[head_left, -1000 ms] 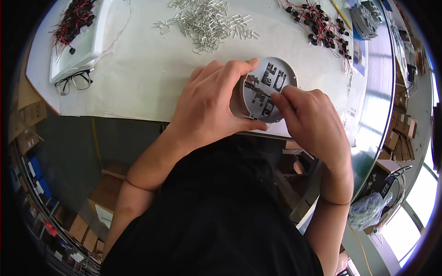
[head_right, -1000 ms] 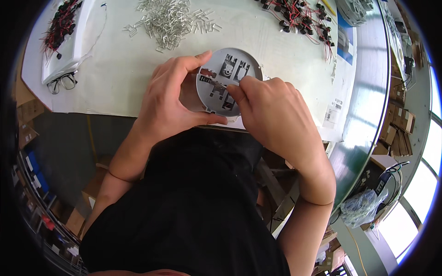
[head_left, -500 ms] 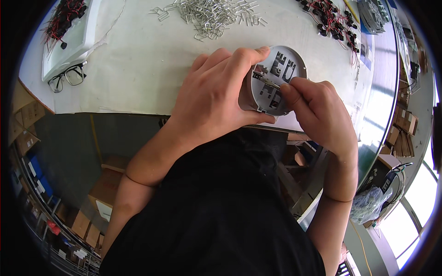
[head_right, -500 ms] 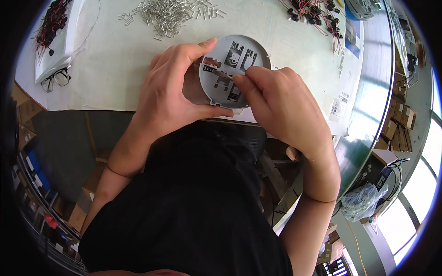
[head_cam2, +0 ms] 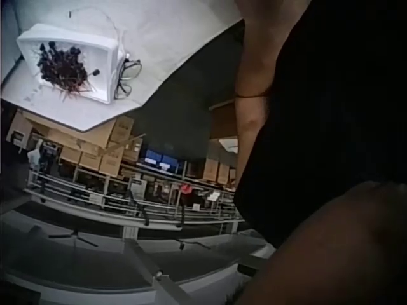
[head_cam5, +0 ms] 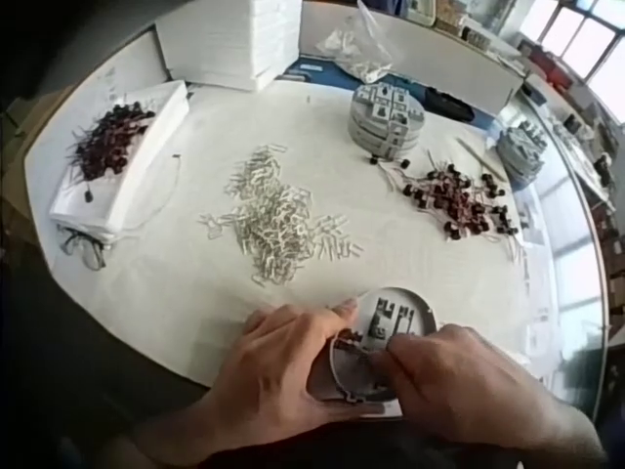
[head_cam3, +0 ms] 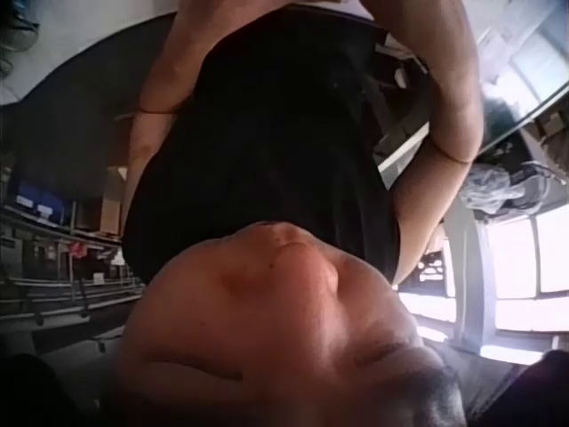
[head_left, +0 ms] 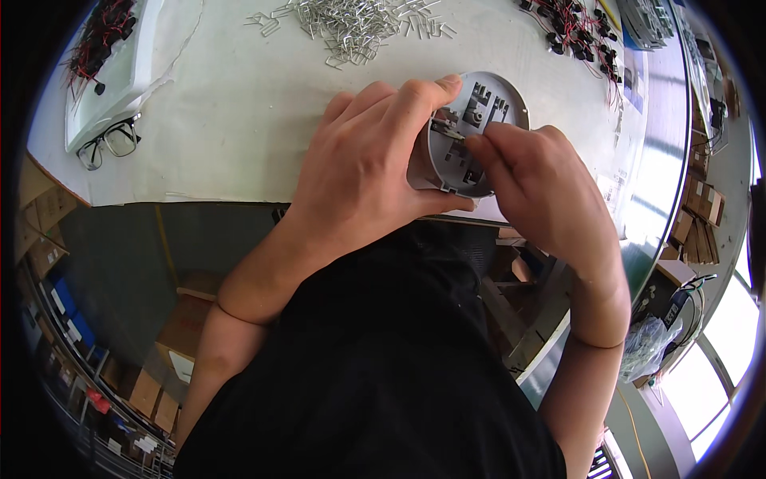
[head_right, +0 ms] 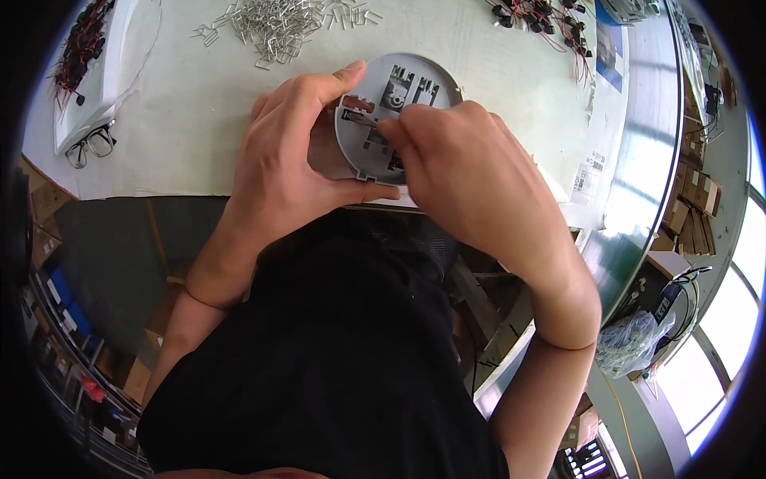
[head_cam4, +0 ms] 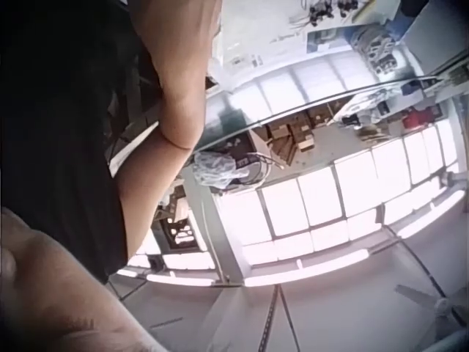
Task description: The person is assembling small wires into a circular component jig at a workstation.
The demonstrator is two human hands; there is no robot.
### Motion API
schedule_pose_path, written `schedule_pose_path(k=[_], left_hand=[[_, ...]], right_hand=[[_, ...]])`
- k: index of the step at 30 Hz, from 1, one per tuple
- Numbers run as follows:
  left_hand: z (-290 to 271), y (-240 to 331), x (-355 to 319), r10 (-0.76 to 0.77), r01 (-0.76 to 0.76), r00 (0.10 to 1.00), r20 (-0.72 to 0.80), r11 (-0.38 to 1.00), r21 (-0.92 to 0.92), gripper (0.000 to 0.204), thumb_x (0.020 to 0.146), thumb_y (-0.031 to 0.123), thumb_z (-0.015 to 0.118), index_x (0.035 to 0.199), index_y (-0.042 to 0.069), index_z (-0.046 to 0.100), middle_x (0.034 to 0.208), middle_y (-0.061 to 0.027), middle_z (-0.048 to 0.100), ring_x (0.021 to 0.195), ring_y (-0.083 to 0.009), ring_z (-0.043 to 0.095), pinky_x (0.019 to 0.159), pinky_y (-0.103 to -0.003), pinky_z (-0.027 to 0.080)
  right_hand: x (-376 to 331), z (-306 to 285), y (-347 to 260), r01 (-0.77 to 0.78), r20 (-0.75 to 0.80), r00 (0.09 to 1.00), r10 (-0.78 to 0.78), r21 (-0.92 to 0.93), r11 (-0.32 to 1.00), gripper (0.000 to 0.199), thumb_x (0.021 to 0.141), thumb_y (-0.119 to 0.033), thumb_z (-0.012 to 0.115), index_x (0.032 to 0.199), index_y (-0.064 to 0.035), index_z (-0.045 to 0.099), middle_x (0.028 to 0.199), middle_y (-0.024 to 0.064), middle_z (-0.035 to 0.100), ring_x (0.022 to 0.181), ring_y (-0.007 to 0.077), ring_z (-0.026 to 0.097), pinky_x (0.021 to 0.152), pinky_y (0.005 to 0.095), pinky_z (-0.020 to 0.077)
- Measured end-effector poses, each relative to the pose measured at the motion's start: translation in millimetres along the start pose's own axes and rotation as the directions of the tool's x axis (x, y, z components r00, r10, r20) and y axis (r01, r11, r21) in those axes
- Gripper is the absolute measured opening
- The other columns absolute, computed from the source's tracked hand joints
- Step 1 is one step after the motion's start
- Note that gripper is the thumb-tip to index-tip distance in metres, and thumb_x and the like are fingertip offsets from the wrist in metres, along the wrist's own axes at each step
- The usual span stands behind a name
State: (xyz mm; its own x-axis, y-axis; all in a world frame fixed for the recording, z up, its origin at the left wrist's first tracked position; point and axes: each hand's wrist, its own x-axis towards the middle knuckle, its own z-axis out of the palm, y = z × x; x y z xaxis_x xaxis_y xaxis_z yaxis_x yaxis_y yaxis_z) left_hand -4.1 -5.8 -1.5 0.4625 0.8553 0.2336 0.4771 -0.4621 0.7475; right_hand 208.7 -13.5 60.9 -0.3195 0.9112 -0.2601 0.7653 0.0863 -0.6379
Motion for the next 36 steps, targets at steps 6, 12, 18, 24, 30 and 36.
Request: schedule_pose_path(k=[6,12,18,24,30,36], left_hand=[[3.3,-0.1,-4.1,0.023,-0.022,0.998,-0.065,0.999,0.024,0.101,0.057,0.038,0.106,0.142,0.008,0.061,0.122,-0.0042,0.073,0.107,-0.0251,0.071,0.098,-0.041,0.050],[2.6,-1.0,-2.3,0.035,-0.035,0.997,-0.074,0.999,0.001,0.091,0.066,0.039,0.100,0.142,0.013,0.057,0.119,0.0002,0.074,0.105,-0.0228,0.067,0.090,-0.040,0.047],[0.8,-1.8,-3.6,0.026,-0.025,0.998,-0.055,1.000,0.010,0.090,0.066,0.038,0.100,0.142,0.014,0.056,0.118,0.0007,0.073,0.104,-0.0221,0.067,0.090,-0.040,0.047],[1.4,-1.0,-2.1,0.026,-0.024,0.997,-0.074,0.999,0.030,0.093,0.065,0.040,0.100,0.142,0.014,0.056,0.118,0.0007,0.073,0.105,-0.0224,0.067,0.090,-0.040,0.047],[-21.4,-10.9,-3.6,-0.033,0.055,0.994,0.103,0.975,-0.217,0.083,0.076,0.009,0.095,0.149,0.006,0.056,0.115,-0.0125,0.074,0.109,-0.0259,0.072,0.101,-0.041,0.054],[-8.4,-2.6,2.8,-0.052,0.047,0.999,-0.013,0.969,-0.242,0.045,0.085,-0.005,0.079,0.129,0.001,0.072,0.100,-0.0159,0.068,0.086,-0.0310,0.068,0.079,-0.040,0.055]], right_hand=[[0.7,-15.9,-21.4,-0.008,0.022,1.000,0.014,-0.240,0.971,0.031,0.106,-0.017,0.066,0.082,0.0018,0.062,0.067,0.0254,0.060,0.066,0.0474,0.059,0.059,0.0523,0.0437],[1.1,-10.7,-26.6,-0.008,0.024,1.000,0.014,-0.236,0.972,0.032,0.106,-0.018,0.066,0.081,0.0014,0.062,0.066,0.0250,0.059,0.066,0.0475,0.059,0.060,0.0530,0.0434],[0.4,-8.1,-26.9,-0.053,0.004,0.998,0.055,-0.240,0.969,0.033,0.107,-0.019,0.066,0.081,0.0015,0.062,0.066,0.0251,0.058,0.066,0.0477,0.058,0.059,0.0533,0.0429],[-0.2,-10.2,-15.7,-0.085,0.029,0.995,0.095,-0.262,0.961,0.033,0.107,-0.019,0.066,0.081,0.0010,0.062,0.067,0.0255,0.058,0.066,0.0486,0.057,0.059,0.0528,0.0431],[-12.8,-17.5,10.1,-0.097,0.074,0.993,0.092,0.057,0.994,0.031,0.103,-0.025,0.074,0.088,0.0003,0.064,0.071,0.0188,0.062,0.063,0.0398,0.062,0.061,0.0482,0.0479],[-39.8,32.9,8.2,0.279,-0.431,0.835,-0.343,-0.206,0.938,0.053,0.081,-0.035,0.096,0.114,-0.0046,0.069,0.085,0.0082,0.070,0.067,0.0218,0.068,0.066,0.0338,0.0549]])
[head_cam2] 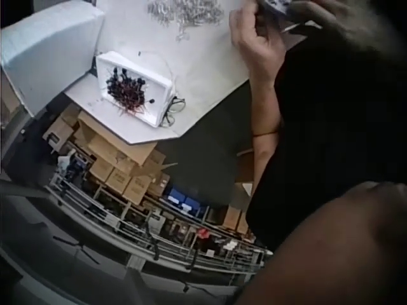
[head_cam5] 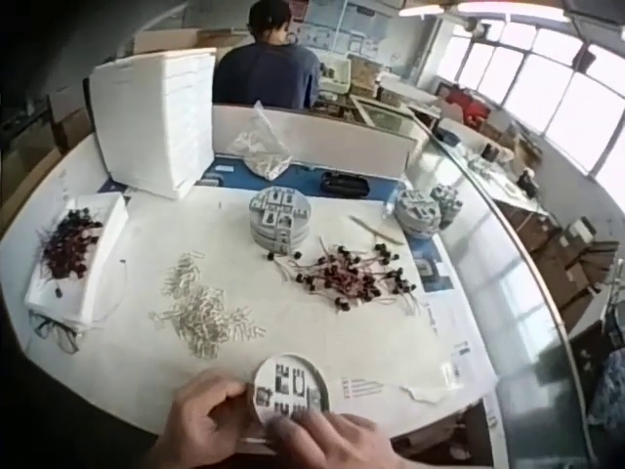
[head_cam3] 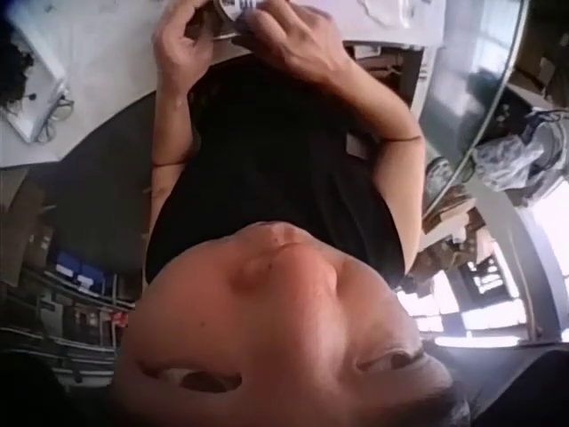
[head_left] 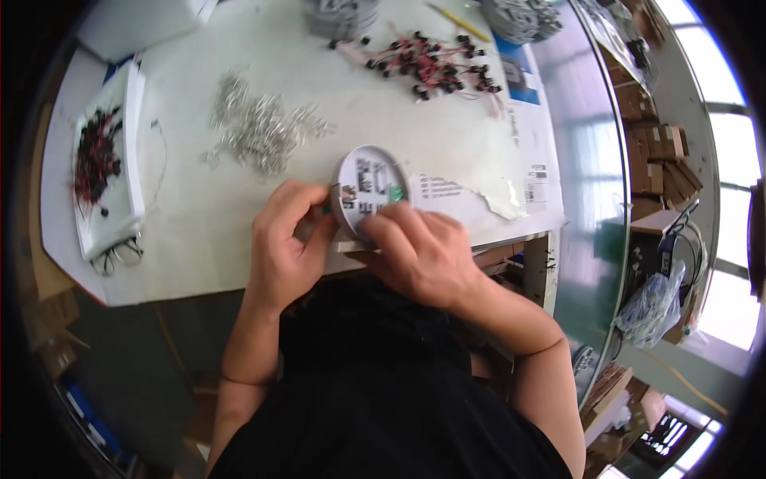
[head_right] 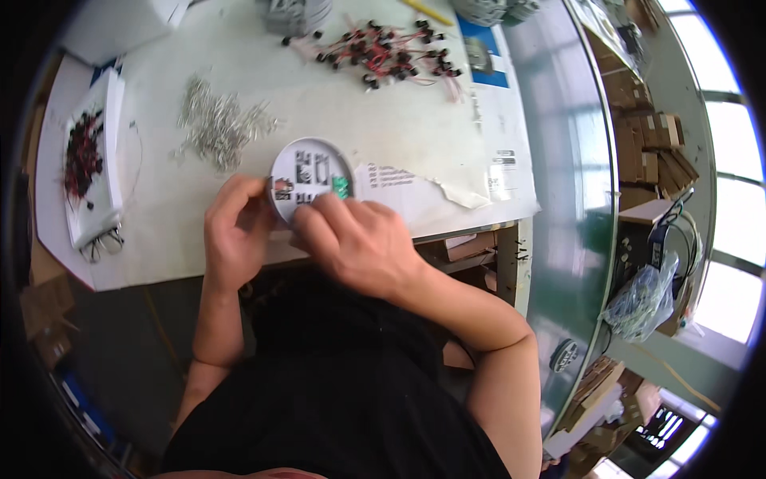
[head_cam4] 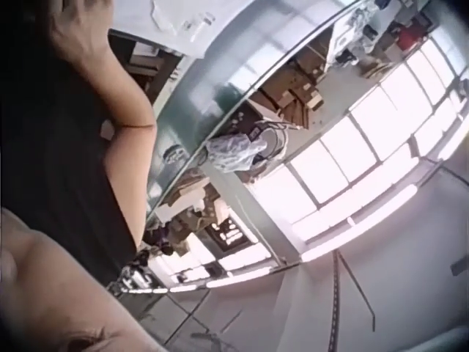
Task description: The person is assembling small wires into a circular component jig at a workstation.
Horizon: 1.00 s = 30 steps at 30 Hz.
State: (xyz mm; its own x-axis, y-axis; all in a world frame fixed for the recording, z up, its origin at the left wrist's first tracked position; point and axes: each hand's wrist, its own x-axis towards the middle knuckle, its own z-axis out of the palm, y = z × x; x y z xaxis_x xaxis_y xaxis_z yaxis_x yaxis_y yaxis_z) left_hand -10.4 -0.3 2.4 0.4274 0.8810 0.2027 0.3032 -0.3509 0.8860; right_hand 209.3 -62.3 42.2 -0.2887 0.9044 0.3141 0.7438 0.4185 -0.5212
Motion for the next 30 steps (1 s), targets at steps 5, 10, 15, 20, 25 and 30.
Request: schedule_pose_path(k=[5,10,15,20,25,30], left_hand=[[-11.3,3.6,0.1,0.164,-0.143,0.986,-0.034,0.930,0.339,0.034,0.089,-0.008,0.076,0.121,0.006,0.079,0.091,-0.0111,0.062,0.078,-0.0280,0.061,0.074,-0.040,0.052],[-22.4,-14.0,-13.2,0.086,-0.059,0.994,-0.066,0.941,0.332,0.031,0.090,-0.002,0.079,0.118,0.010,0.082,0.090,-0.0085,0.062,0.079,-0.0262,0.060,0.074,-0.038,0.050],[-21.4,-17.1,-13.3,0.156,-0.122,0.986,-0.061,0.918,0.377,0.024,0.089,0.004,0.082,0.113,0.009,0.083,0.088,-0.0069,0.063,0.082,-0.0255,0.061,0.075,-0.037,0.051],[-20.6,-17.3,-10.3,0.179,-0.146,0.983,-0.030,0.878,0.456,0.021,0.089,0.007,0.084,0.110,0.007,0.083,0.089,-0.0068,0.064,0.083,-0.0258,0.061,0.075,-0.038,0.051],[-20.0,-19.5,-16.0,0.142,-0.094,0.988,-0.061,0.868,0.488,0.020,0.089,0.008,0.084,0.108,0.005,0.082,0.091,-0.0076,0.064,0.085,-0.0270,0.061,0.075,-0.038,0.051],[-13.8,-19.8,-14.0,0.142,-0.071,0.984,-0.105,0.863,0.501,0.020,0.089,0.008,0.084,0.108,0.005,0.082,0.092,-0.0081,0.064,0.085,-0.0274,0.061,0.074,-0.038,0.052]], right_hand=[[-34.0,-52.5,73.0,-0.341,-0.481,0.721,0.499,0.380,0.860,0.028,0.106,-0.017,0.071,0.128,0.0016,0.071,0.094,0.0033,0.073,0.075,0.0066,0.064,0.068,0.0232,0.0529],[-195.9,-230.6,336.0,-0.830,-0.810,0.321,0.491,0.009,0.558,0.036,0.104,-0.031,0.066,0.120,-0.0003,0.078,0.098,0.0152,0.079,0.086,0.0252,0.074,0.079,0.0366,0.0573],[-280.9,-293.4,397.3,-0.958,-0.624,0.232,0.746,-0.281,0.063,0.047,0.097,-0.043,0.071,0.123,-0.0040,0.076,0.108,0.0231,0.078,0.103,0.0388,0.077,0.092,0.0491,0.0573],[-95.8,-238.3,380.3,-0.825,-0.627,0.418,0.657,0.041,0.564,0.058,0.094,-0.041,0.081,0.141,-0.0082,0.070,0.106,0.0149,0.082,0.089,0.0193,0.075,0.081,0.0352,0.0572],[89.9,-165.9,381.6,-0.886,-0.548,0.459,0.699,-0.217,0.411,0.106,0.078,-0.072,0.082,0.166,-0.0259,0.044,0.136,0.0186,0.074,0.126,0.0380,0.071,0.102,0.0479,0.0592],[101.4,-157.5,415.0,-0.900,-0.573,0.403,0.714,-0.107,0.422,0.106,0.074,-0.074,0.084,0.161,-0.0243,0.052,0.140,0.0227,0.071,0.130,0.0405,0.068,0.105,0.0475,0.0565]])
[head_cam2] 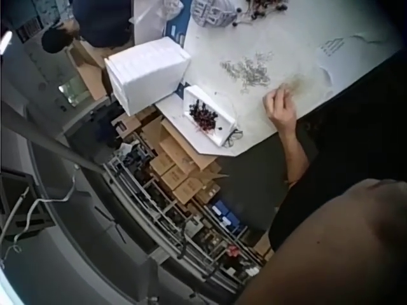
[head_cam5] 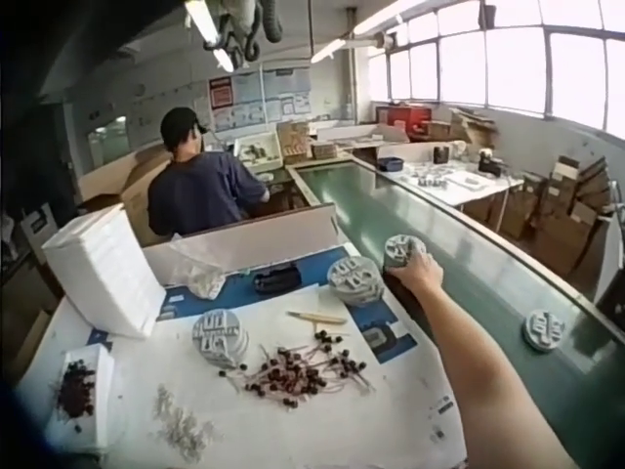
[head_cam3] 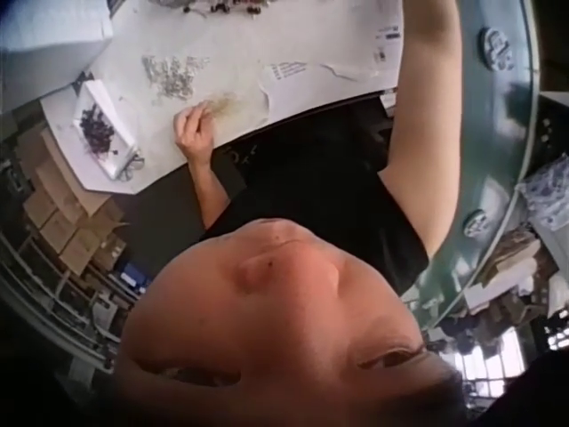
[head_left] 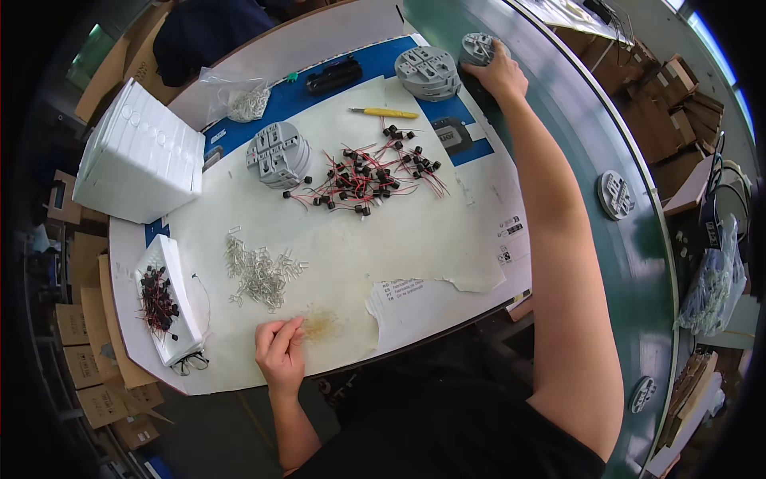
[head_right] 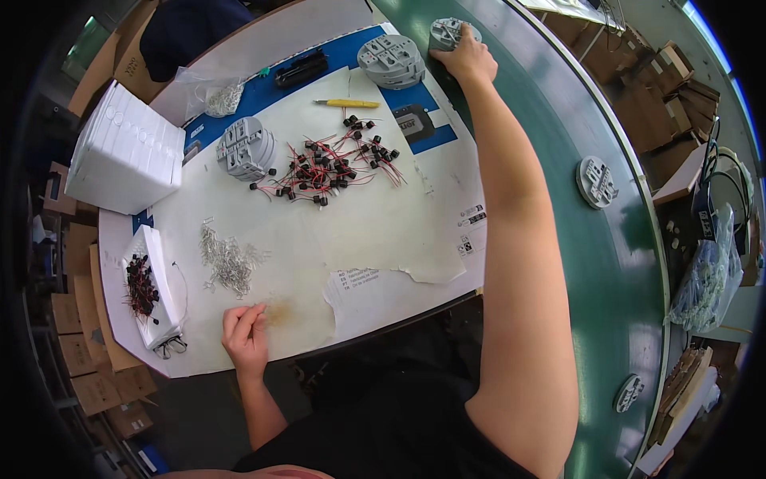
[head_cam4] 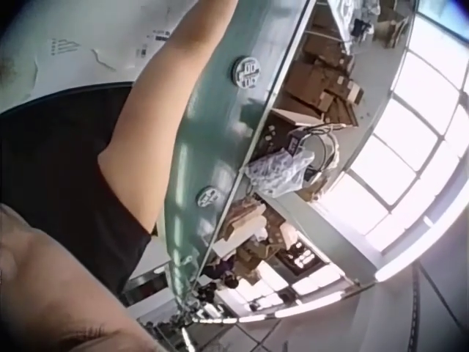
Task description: The person is assembling small wires into a circular component jig at a workstation.
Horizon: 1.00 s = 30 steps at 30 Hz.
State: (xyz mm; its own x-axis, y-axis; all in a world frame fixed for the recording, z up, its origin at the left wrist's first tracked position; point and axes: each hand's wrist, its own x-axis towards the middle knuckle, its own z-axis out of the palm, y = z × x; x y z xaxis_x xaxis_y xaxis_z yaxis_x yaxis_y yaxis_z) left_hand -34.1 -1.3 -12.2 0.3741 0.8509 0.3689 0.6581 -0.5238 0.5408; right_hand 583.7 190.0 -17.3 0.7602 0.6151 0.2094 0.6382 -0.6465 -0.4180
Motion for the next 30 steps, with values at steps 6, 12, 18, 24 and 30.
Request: schedule_pose_path(k=[6,12,18,24,30], left_hand=[[-2.7,4.6,2.1,0.032,-0.032,0.999,0.015,0.999,-0.027,0.019,0.088,0.007,0.084,0.107,0.006,0.082,0.092,-0.0073,0.065,0.085,-0.0272,0.062,0.075,-0.039,0.052],[-2.1,4.4,2.6,0.070,-0.070,0.998,-0.006,0.996,-0.050,0.019,0.087,0.006,0.084,0.106,0.007,0.083,0.091,-0.0069,0.066,0.085,-0.0276,0.063,0.075,-0.039,0.052],[-6.5,16.0,9.3,0.154,-0.158,0.986,-0.066,0.985,-0.061,0.024,0.083,0.005,0.087,0.106,0.008,0.082,0.090,-0.0066,0.065,0.084,-0.0283,0.064,0.076,-0.040,0.054],[-6.8,0.5,-1.0,0.118,-0.136,0.984,-0.130,0.982,-0.133,0.026,0.082,0.006,0.088,0.106,0.008,0.082,0.097,-0.0077,0.068,0.085,-0.0271,0.065,0.075,-0.039,0.054],[-6.9,-6.3,-6.1,0.074,-0.090,0.995,-0.064,0.950,-0.300,0.032,0.085,0.013,0.088,0.116,0.009,0.081,0.109,-0.0098,0.071,0.092,-0.0286,0.067,0.080,-0.040,0.056]], right_hand=[[-48.4,-54.4,69.3,0.219,0.098,0.951,-0.295,0.463,0.859,0.092,0.075,-0.038,0.096,0.156,-0.0175,0.059,0.140,0.0149,0.071,0.129,0.0284,0.067,0.111,0.0401,0.0516],[-171.8,-132.5,65.3,0.451,0.454,0.661,-0.597,0.396,0.800,0.097,0.068,-0.022,0.099,0.156,-0.0160,0.059,0.149,0.0156,0.067,0.139,0.0276,0.061,0.111,0.0374,0.0493],[-188.4,-159.0,11.5,0.497,0.484,0.698,-0.528,0.203,0.844,0.083,0.070,-0.027,0.099,0.144,-0.0110,0.065,0.146,0.0186,0.069,0.132,0.0306,0.066,0.105,0.0412,0.0527],[-199.3,-161.7,-8.6,0.333,0.366,0.873,-0.322,0.034,0.942,0.073,0.068,-0.028,0.100,0.129,-0.0066,0.065,0.138,0.0227,0.071,0.118,0.0331,0.074,0.096,0.0446,0.0570],[-320.0,-155.4,-77.4,0.615,0.483,0.397,-0.781,0.492,0.617,0.071,0.067,-0.020,0.101,0.128,-0.0093,0.066,0.154,0.0218,0.061,0.113,0.0278,0.078,0.088,0.0347,0.0610]])
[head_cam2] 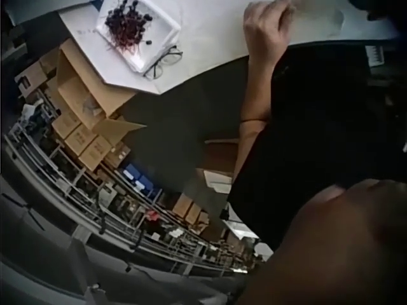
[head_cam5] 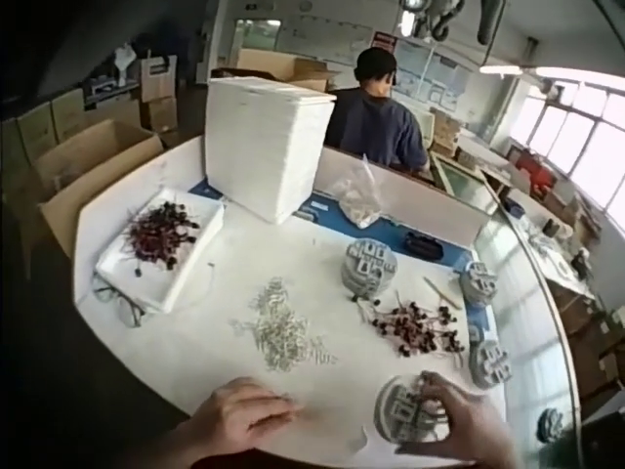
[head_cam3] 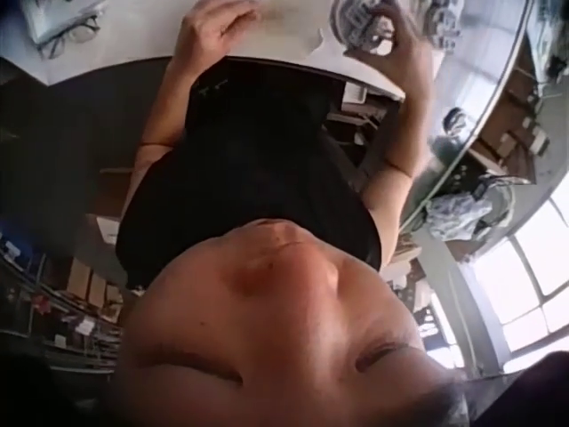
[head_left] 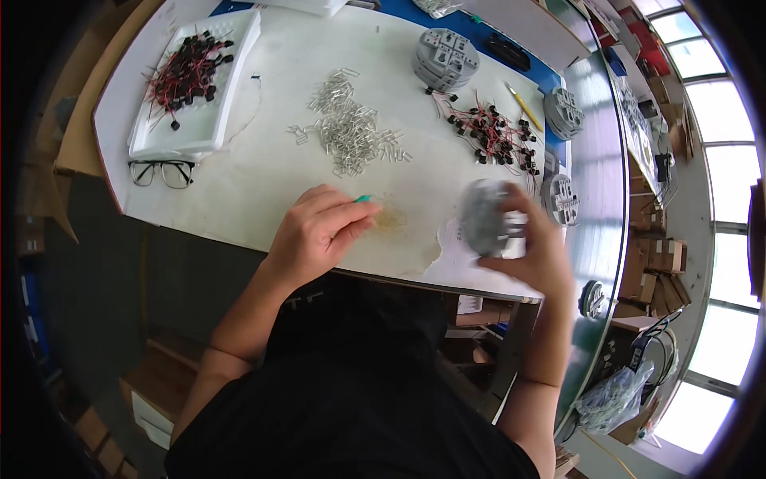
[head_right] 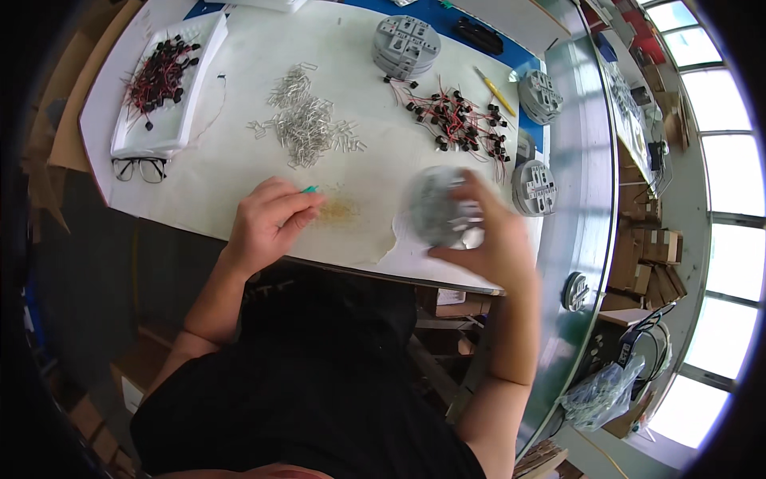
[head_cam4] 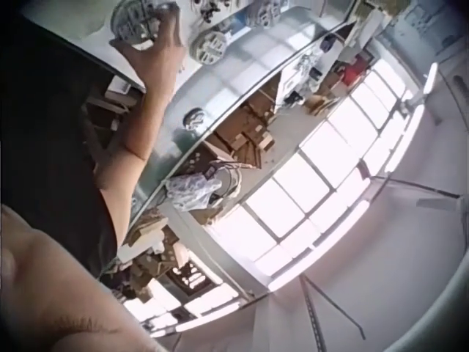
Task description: The person is assembling small wires into a circular component jig at a workstation.
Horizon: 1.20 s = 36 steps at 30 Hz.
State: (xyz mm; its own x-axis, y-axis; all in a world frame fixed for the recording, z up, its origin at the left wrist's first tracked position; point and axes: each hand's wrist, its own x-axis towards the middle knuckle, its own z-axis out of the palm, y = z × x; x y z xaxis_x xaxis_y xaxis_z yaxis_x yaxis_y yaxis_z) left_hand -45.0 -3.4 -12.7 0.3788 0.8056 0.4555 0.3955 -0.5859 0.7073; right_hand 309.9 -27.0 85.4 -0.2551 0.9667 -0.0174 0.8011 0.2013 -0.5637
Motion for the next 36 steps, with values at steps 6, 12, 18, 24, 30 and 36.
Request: schedule_pose_path(k=[6,12,18,24,30,36], left_hand=[[4.6,20.4,8.9,0.025,-0.029,0.999,0.043,0.997,0.075,0.066,0.084,0.036,0.090,0.141,0.011,0.067,0.123,-0.0118,0.068,0.114,-0.0312,0.066,0.098,-0.044,0.053],[13.9,31.9,14.8,0.028,-0.050,0.992,0.122,0.982,0.183,0.094,0.077,0.048,0.092,0.155,0.012,0.055,0.136,-0.0139,0.062,0.129,-0.0313,0.061,0.110,-0.046,0.048],[11.8,27.3,6.1,-0.023,0.001,0.990,0.139,0.988,0.155,0.094,0.074,0.043,0.094,0.153,0.011,0.056,0.135,-0.0133,0.062,0.126,-0.0317,0.062,0.109,-0.045,0.050],[4.5,26.1,7.8,-0.091,0.074,0.977,0.194,0.993,0.095,0.099,0.068,0.037,0.098,0.154,0.011,0.056,0.139,-0.0123,0.062,0.126,-0.0344,0.062,0.109,-0.046,0.051],[9.8,22.5,3.0,-0.101,0.097,0.986,0.136,0.995,0.036,0.101,0.068,0.038,0.098,0.155,0.010,0.055,0.139,-0.0131,0.061,0.125,-0.0347,0.062,0.108,-0.046,0.052],[11.6,24.9,3.6,-0.120,0.105,0.984,0.133,0.988,0.117,0.102,0.069,0.040,0.098,0.156,0.007,0.055,0.140,-0.0142,0.061,0.123,-0.0349,0.062,0.107,-0.046,0.052]], right_hand=[[67.8,57.4,-39.0,0.157,0.085,0.984,-0.157,0.013,0.988,0.049,0.074,-0.022,0.097,0.114,-0.0066,0.074,0.130,0.0152,0.074,0.101,0.0319,0.077,0.082,0.0365,0.0596],[136.5,80.4,-36.8,0.009,0.023,1.000,-0.008,-0.007,1.000,0.027,0.085,-0.020,0.087,0.103,-0.0034,0.076,0.086,0.0130,0.074,0.081,0.0330,0.071,0.073,0.0416,0.0534],[134.8,93.9,-31.0,0.024,0.025,0.999,-0.021,-0.145,0.989,0.021,0.089,-0.018,0.080,0.101,-0.0023,0.074,0.090,0.0143,0.074,0.085,0.0348,0.072,0.077,0.0438,0.0548],[115.3,99.3,-27.3,0.015,-0.168,0.985,-0.046,-0.181,0.983,0.015,0.094,-0.013,0.078,0.099,0.0011,0.074,0.091,0.0139,0.076,0.077,0.0291,0.071,0.072,0.0402,0.0547],[95.9,79.2,-27.5,-0.065,-0.205,0.975,0.086,0.108,0.992,0.014,0.096,-0.011,0.078,0.103,0.0002,0.075,0.087,0.0081,0.078,0.069,0.0130,0.066,0.064,0.0324,0.0507],[76.9,62.8,-41.2,-0.320,0.019,0.937,0.350,0.457,0.830,0.017,0.098,-0.012,0.079,0.099,0.0038,0.074,0.084,0.0053,0.078,0.067,0.0051,0.059,0.061,0.0245,0.0454]])
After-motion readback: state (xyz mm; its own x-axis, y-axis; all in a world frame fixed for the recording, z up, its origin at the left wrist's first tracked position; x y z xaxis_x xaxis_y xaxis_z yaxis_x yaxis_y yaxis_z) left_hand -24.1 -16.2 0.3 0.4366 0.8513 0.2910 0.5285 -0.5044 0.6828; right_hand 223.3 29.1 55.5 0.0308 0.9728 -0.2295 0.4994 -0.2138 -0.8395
